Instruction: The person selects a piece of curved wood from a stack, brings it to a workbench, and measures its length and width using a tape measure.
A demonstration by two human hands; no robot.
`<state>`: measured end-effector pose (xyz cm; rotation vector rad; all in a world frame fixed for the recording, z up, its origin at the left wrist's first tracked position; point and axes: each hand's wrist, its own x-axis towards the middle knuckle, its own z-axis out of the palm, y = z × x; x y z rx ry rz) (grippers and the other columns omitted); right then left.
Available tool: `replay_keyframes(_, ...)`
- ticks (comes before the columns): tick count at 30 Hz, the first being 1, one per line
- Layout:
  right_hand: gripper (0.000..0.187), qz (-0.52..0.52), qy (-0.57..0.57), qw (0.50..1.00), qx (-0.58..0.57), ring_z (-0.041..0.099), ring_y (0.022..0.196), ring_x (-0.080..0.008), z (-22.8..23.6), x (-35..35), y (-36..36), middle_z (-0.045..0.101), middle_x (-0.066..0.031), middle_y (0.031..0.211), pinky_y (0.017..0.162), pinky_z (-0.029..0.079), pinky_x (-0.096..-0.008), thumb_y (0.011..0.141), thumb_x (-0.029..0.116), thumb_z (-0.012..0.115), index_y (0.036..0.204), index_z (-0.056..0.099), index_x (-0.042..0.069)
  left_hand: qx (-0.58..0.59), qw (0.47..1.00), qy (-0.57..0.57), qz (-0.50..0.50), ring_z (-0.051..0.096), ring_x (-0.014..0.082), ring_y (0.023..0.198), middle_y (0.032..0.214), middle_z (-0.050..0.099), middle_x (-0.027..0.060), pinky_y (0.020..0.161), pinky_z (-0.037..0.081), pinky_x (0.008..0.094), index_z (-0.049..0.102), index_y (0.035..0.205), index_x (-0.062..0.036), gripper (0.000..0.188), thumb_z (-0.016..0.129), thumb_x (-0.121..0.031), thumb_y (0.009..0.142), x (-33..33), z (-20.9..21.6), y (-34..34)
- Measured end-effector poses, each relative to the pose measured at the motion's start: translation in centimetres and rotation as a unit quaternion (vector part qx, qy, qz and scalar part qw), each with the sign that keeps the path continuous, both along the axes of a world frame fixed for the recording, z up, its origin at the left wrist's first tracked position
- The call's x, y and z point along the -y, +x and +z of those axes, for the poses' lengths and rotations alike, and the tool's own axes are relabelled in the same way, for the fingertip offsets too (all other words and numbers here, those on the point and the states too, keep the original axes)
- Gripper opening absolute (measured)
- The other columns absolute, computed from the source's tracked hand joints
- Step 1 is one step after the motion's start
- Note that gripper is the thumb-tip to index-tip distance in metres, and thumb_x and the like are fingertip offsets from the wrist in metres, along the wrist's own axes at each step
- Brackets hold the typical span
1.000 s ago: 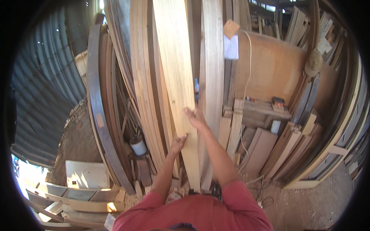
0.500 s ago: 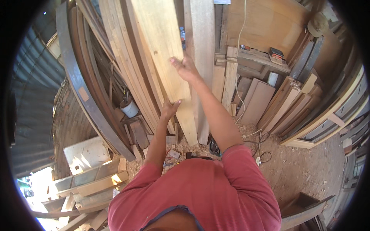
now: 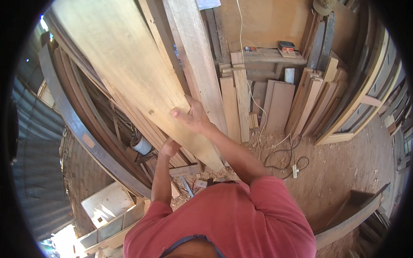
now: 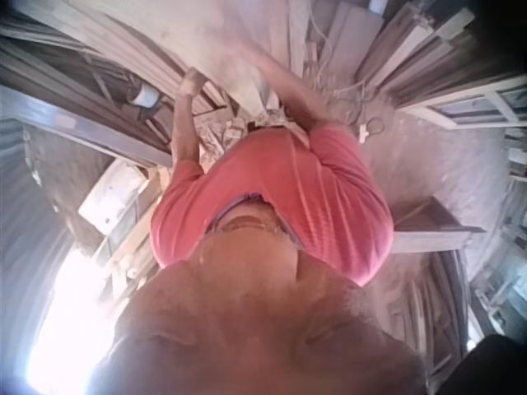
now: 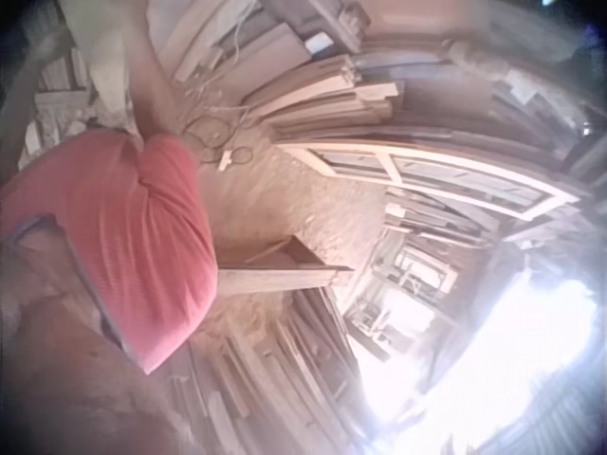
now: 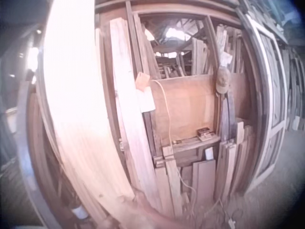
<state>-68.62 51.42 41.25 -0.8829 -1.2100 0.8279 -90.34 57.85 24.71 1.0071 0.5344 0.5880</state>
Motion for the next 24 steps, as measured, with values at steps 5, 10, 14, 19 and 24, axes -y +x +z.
replay_keyframes(5, 0.087, 0.055, 0.042, 0.996, -0.058, 0.06, 0.101, -0.0194, 0.6, 2.4, -1.5, 0.065, -0.0168, 0.106, 0.086, 0.049, -0.034, 0.076, 0.063, 0.074, 0.12, 0.055, -0.01, -0.144, 0.961, 0.222, 0.082, 0.052, 0.0249, 0.124, 0.137, 0.052, 0.0141, 0.101, 0.045, 0.0445, 0.042, 0.143, -0.0046, 0.062, 0.053, -0.044, 0.096, 0.1, 1.4, 4.5)
replay_keyframes(10, 0.089, 0.096, 0.052, 0.994, -0.03, 0.056, 0.103, -0.0187, -0.7, 2.2, -1.2, 0.061, -0.0127, 0.106, 0.089, 0.046, -0.0325, 0.073, 0.069, 0.073, 0.115, 0.054, -0.007, -0.058, 0.971, 0.226, 0.059, 0.055, 0.0252, 0.12, 0.133, 0.055, 0.0143, 0.099, 0.047, 0.0425, 0.045, 0.14, -0.0038, 0.059, 0.047, -0.046, 0.098, 1.6, 1.3, 5.2)
replay_keyframes(14, 0.085, 0.133, 0.026, 0.987, -0.082, 0.054, 0.102, -0.0173, 0.9, 2.6, -1.8, 0.059, -0.0091, 0.103, 0.09, 0.044, -0.0324, 0.074, 0.072, 0.07, 0.111, 0.055, -0.003, 0.007, 0.982, 0.185, 0.041, 0.057, 0.0253, 0.116, 0.129, 0.058, 0.0144, 0.098, 0.048, 0.0409, 0.047, 0.138, -0.0032, 0.058, 0.042, -0.047, 0.1, 1.4, 1.3, 5.6)
replay_keyframes(19, 0.084, 0.076, 0.028, 0.996, -0.031, 0.055, 0.11, -0.0214, -0.1, 2.0, 0.1, 0.06, -0.0126, 0.114, 0.099, 0.042, -0.0366, 0.081, 0.065, 0.067, 0.13, 0.048, 0.0, 0.09, 0.985, 0.088, 0.12, 0.06, 0.0255, 0.111, 0.124, 0.061, 0.0145, 0.096, 0.05, 0.039, 0.05, 0.135, -0.0024, 0.058, 0.036, -0.048, 0.102, 1.1, 0.9, 6.6)
replay_keyframes(24, 0.08, 0.017, 0.076, 0.996, 0.048, 0.056, 0.112, -0.0232, 0.5, 6.7, 0.4, 0.06, -0.0148, 0.118, 0.098, 0.044, -0.0376, 0.083, 0.049, 0.07, 0.137, 0.039, 0.0, 0.038, 0.938, 0.095, 0.332, 0.064, 0.0265, 0.105, 0.117, 0.065, 0.0171, 0.093, 0.05, 0.0366, 0.053, 0.129, 0.0033, 0.071, 0.014, -0.05, 0.105, 3.0, 3.2, 9.9)
